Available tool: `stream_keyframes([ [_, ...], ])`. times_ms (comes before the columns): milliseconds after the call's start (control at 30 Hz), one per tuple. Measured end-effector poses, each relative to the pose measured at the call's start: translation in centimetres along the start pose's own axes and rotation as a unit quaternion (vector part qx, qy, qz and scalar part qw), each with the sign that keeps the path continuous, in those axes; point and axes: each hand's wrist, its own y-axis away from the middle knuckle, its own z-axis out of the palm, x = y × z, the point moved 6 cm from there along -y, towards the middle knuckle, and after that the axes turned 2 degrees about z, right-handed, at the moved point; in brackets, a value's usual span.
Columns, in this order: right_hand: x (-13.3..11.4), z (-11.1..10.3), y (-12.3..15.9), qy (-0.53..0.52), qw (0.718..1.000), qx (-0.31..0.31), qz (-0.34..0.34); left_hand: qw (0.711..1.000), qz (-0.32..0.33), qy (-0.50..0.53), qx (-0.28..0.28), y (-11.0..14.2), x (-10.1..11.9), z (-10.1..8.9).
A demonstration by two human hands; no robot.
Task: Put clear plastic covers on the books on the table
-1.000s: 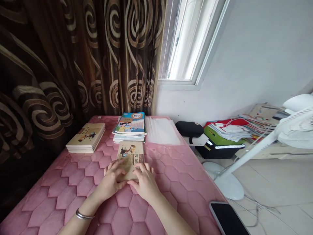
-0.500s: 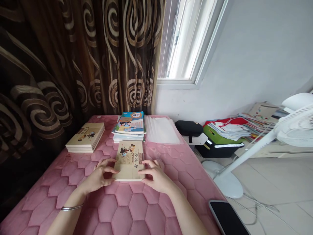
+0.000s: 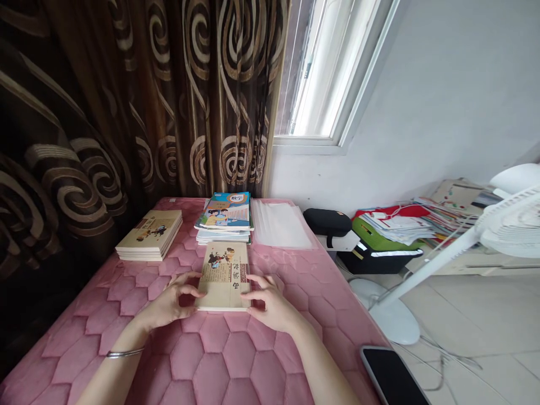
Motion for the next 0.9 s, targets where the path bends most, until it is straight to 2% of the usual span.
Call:
stream_keyframes([
  [167,0.1,0.1,0.1,-0.016,1.000,0.005,-0.002,1.000,0.004,-0.007,0.003,0.1,0.3,0.1],
  [300,0.8,0.5,-0.9,-0.064,0.998,0.019,-0.006,0.998,-0.005,-0.064,0.024,-0.1,1.6,1.1],
  [400,1.5,0.5,-3.4,-0.068,0.995,0.071,-0.004,0.994,-0.005,-0.104,0.045,-0.3,2.6,2.4],
  [500,1.8,0.1,-7.5,0.000,0.993,0.114,0.007,0.989,0.002,-0.131,0.070,-0.6,2.9,3.2],
  [567,2.4,-0.2,-10.5,0.057,0.990,0.119,0.053,0.987,0.006,-0.140,0.083,-0.7,2.7,3.4],
  [700,3.1,-0.8,-14.9,0.079,0.986,0.115,0.095,0.986,0.013,-0.138,0.091,-0.9,2.1,3.5],
  [800,3.8,-0.8,-16.3,0.088,0.982,0.110,0.122,0.987,0.008,-0.132,0.086,-0.9,1.9,3.3],
  [900,4.3,-0.8,-16.2,0.094,0.979,0.110,0.143,0.991,0.000,-0.117,0.072,-0.8,1.8,2.8],
])
